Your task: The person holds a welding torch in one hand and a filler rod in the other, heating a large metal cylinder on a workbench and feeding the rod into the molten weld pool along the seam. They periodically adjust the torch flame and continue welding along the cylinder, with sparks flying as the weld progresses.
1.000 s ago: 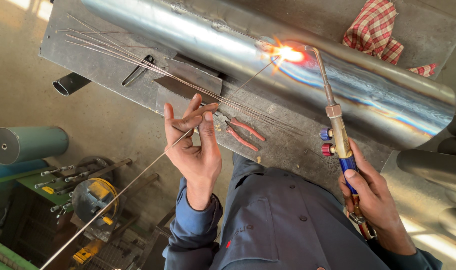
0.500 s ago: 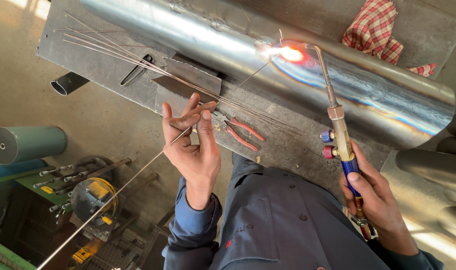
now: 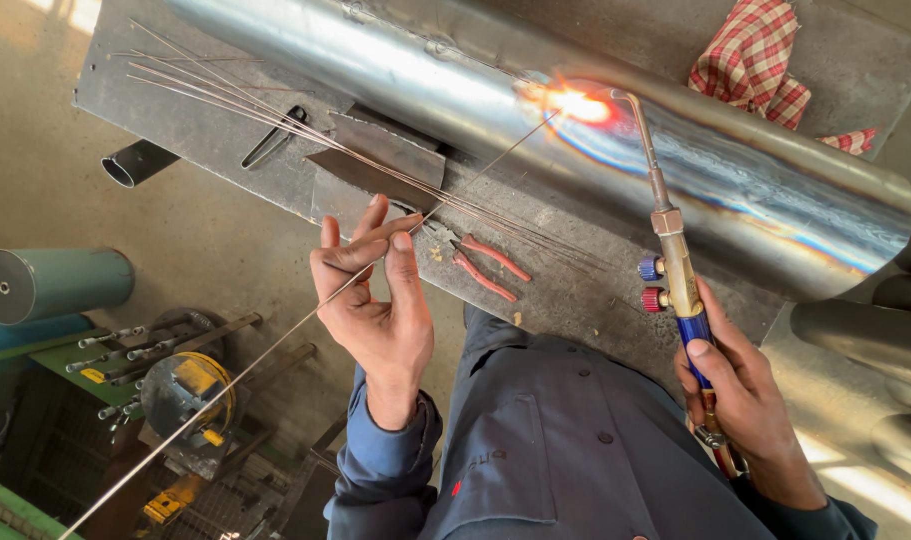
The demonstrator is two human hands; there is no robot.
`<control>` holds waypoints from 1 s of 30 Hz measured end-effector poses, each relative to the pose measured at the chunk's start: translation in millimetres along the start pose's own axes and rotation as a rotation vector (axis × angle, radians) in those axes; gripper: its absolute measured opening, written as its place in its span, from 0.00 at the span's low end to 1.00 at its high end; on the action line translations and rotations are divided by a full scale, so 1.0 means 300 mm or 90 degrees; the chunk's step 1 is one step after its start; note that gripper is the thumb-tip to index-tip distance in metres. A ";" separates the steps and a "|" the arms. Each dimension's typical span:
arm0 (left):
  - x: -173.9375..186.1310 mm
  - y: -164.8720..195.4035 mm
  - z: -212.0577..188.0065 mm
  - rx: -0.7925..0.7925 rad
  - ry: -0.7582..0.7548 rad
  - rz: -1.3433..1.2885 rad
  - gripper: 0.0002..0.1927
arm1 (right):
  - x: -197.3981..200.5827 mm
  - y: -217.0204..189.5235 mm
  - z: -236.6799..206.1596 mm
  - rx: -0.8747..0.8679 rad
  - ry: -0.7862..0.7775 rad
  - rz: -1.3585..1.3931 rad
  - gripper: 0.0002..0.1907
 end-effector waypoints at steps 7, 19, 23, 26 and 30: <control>0.000 -0.003 -0.003 -0.013 0.002 -0.002 0.08 | -0.005 -0.014 -0.014 0.009 -0.002 -0.001 0.38; -0.023 -0.012 0.000 -0.019 -0.004 -0.029 0.09 | -0.001 -0.010 -0.017 0.001 0.024 -0.004 0.38; -0.017 -0.007 0.002 -0.015 -0.009 -0.004 0.08 | 0.002 -0.008 -0.011 -0.005 0.018 -0.001 0.38; -0.022 -0.008 0.008 -0.013 -0.006 -0.010 0.08 | 0.003 -0.006 -0.007 -0.007 0.013 0.005 0.38; -0.020 -0.009 0.011 -0.008 -0.003 -0.021 0.09 | 0.004 -0.002 -0.005 -0.008 0.010 0.006 0.38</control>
Point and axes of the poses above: each hand's wrist, its own z-axis towards the middle knuckle, its own x-axis out of the back of the hand, y = z × x, the point moved 6 cm from there along z, towards the middle knuckle, and after that the axes turned 11 degrees about -y, right-handed, at the moved point
